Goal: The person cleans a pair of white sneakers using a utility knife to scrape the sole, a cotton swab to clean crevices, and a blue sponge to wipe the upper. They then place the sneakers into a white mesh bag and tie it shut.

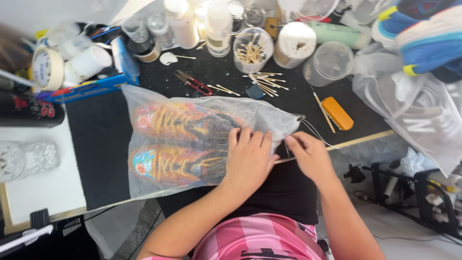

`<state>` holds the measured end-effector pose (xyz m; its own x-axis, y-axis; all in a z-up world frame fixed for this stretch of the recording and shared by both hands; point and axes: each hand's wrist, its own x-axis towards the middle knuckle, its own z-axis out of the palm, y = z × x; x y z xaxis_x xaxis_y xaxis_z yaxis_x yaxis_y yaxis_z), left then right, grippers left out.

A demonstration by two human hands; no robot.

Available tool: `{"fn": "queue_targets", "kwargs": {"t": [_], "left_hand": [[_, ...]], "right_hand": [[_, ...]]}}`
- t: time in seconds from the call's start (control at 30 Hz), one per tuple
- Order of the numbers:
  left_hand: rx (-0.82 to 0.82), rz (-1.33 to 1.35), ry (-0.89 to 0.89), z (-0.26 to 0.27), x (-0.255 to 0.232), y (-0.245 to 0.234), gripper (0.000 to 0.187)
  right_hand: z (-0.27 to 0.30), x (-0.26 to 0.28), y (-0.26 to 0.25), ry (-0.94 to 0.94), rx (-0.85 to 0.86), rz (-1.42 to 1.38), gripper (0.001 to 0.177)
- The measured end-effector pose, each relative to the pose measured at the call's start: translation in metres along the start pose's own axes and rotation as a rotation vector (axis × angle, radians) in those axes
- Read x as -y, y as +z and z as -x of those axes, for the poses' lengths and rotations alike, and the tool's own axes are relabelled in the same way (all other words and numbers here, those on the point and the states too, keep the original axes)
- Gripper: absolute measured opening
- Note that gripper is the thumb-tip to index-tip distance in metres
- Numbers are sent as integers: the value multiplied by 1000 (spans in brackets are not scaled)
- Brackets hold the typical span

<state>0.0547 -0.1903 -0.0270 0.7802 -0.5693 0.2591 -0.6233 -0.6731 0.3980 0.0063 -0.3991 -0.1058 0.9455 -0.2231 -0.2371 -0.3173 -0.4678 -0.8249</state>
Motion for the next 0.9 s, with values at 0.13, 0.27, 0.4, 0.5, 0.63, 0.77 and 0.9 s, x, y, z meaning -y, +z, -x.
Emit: {"fn": "queue_targets", "kwargs": {"t": [0.13,0.27,0.4,0.5,0.63,0.77,0.9], "left_hand": [[-70,136,-23,-3,0,3,12],[-165,504,42,8,-2,-17,11],[-74,778,31,23,-16,-30,12],[-61,855,30,30,-21,-34,11],[-48,836,60,32,-25,-33,11],[-84,868,29,30,-30,-27,11],[-85,838,63,30,-30,-25,12]], "right_hand": [[-7,-12,13,-27,-8,-350,16],[-10,-23,16,-137,24,-693,11],[-5,-13,18,-71,142,-1121,21],[1,3,14,-176,273,-1112,36],[-1,17,2,-203,316,-996,44],[-6,8,-5,-87,374,-860,42],[-9,-14,1,-57,392,-776,31]]}}
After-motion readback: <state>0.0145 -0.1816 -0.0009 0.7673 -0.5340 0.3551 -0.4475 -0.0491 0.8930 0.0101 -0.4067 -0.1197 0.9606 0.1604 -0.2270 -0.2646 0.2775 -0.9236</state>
